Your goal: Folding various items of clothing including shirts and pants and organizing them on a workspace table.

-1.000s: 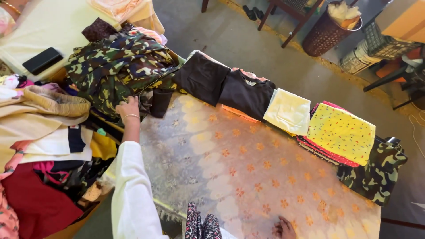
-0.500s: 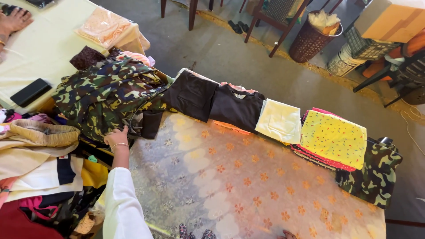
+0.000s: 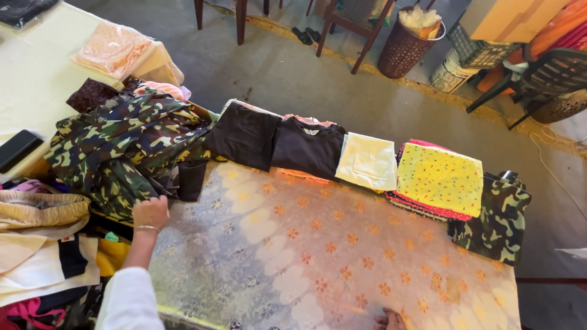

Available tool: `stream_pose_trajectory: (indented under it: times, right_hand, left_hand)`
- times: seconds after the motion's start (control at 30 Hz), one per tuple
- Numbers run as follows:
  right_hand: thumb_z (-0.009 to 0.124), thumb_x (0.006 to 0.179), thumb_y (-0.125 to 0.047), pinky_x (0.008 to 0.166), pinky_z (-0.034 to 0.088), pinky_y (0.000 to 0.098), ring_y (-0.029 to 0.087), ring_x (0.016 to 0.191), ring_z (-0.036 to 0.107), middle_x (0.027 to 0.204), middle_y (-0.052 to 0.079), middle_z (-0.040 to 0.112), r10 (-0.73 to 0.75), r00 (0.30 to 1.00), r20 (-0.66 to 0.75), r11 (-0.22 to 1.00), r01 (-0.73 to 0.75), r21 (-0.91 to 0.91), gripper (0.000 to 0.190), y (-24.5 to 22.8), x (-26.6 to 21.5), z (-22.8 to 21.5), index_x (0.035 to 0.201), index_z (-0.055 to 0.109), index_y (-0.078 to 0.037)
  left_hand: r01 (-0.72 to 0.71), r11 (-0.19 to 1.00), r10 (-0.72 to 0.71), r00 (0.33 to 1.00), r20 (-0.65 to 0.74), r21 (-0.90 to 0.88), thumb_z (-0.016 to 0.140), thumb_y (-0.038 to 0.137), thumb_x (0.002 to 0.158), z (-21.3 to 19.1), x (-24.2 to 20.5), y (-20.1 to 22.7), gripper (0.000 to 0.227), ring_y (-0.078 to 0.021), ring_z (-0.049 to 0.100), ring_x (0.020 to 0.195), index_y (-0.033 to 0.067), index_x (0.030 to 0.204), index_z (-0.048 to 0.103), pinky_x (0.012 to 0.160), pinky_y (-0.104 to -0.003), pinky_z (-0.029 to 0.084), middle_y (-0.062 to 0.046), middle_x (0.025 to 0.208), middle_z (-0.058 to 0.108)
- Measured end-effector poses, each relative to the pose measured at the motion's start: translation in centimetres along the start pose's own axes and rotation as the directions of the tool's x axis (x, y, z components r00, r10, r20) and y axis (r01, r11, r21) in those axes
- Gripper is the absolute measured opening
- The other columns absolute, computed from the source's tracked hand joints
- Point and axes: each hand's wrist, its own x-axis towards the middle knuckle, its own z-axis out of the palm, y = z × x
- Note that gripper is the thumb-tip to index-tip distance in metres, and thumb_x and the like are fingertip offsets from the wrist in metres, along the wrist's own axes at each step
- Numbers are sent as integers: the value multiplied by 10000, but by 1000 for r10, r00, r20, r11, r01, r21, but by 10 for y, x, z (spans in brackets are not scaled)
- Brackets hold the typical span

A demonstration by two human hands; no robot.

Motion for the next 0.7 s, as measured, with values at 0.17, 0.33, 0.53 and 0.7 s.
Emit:
stream_pose_trajectory:
  times: [0.17,0.33,0.53,0.7]
  right_hand:
    - [552,1026,-248,369,374,401,253,393,477,654,198,610,70,997,-35,995,-67,79,272,-15,-18,13,1117,630,-3]
    - [528,1020,-283,335,367,411,249,378,500,651,178,619,57,998,15,995,-58,83,273,-26,-34,13,1089,612,-32]
    - [592,993,-260,402,407,380,224,488,547,765,166,647,-77,983,165,997,75,23,280,-22,-38,6,1188,663,-72]
    - [695,850,-130,763,559,321,139,895,653,1169,45,700,-326,775,541,932,359,49,538,-34,-110,5,1351,510,-193]
  left_hand:
    - [-67,950,77,997,22,-304,555,142,859,-76,-37,68,128,-232,638,538,127,733,572,534,-392,502,-60,669,608]
    - [-145,613,-18,980,-198,-777,588,107,732,-176,-82,202,57,-335,631,606,105,719,644,572,-457,519,-120,679,630]
    - [-50,26,123,991,-47,-998,614,43,768,-270,-126,359,105,-290,673,674,77,765,714,627,-406,537,-112,747,694]
    - [-216,-329,382,860,-339,-919,610,113,846,-309,-168,452,130,-334,689,843,63,930,696,734,-416,559,-130,901,697]
